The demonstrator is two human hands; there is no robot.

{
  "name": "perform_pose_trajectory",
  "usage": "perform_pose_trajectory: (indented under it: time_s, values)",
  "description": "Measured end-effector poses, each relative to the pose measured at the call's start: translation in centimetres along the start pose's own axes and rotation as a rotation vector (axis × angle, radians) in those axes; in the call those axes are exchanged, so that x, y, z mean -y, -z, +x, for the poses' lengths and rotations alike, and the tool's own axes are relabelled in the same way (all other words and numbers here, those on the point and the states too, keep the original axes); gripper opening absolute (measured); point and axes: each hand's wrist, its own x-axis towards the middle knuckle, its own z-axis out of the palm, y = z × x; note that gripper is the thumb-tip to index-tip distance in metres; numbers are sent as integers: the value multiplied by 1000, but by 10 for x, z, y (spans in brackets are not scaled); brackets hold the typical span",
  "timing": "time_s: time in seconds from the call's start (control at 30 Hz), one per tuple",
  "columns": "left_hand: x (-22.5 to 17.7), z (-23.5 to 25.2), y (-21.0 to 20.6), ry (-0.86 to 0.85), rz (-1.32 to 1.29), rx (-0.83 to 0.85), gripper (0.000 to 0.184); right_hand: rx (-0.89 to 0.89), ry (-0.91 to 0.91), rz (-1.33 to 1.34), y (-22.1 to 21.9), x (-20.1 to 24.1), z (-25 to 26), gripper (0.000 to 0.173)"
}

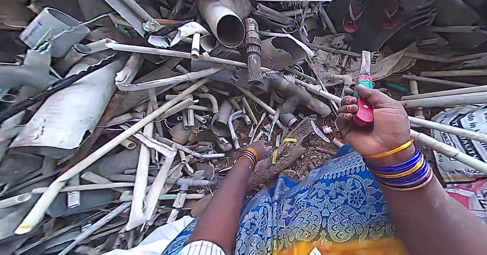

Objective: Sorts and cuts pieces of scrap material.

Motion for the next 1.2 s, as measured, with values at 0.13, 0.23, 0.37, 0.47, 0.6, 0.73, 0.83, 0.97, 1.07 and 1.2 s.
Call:
perform_pose_trajectory:
  time_s: [0.13,0.23,0.37,0.47,0.6,0.73,0.83,0.97,1.07,1.2]
  values:
    - [18,46,-21,37,-207,-22,56,3,62,-47,13,4,11,22]
    - [51,69,-18,141,-372,-152,58,88,50,1,36,7,26,28]
    - [103,87,13,293,-547,-445,55,133,-7,58,50,9,32,34]
    - [136,107,33,253,-678,-628,56,182,-55,86,52,7,33,38]
    - [158,135,54,234,-883,-740,58,220,-103,84,55,3,36,35]
    - [156,152,61,154,-1273,-765,64,121,-96,2,46,-1,37,31]
    - [139,142,64,187,-1275,-853,54,101,-80,-61,43,-3,38,29]
    - [88,96,76,302,-1312,-1044,36,65,216,-380,28,-20,29,22]
    - [43,62,83,194,-1432,-1097,39,188,615,-683,26,-37,23,23]
    - [-11,0,100,-103,-1535,-1036,42,322,728,-1156,31,-54,19,45]
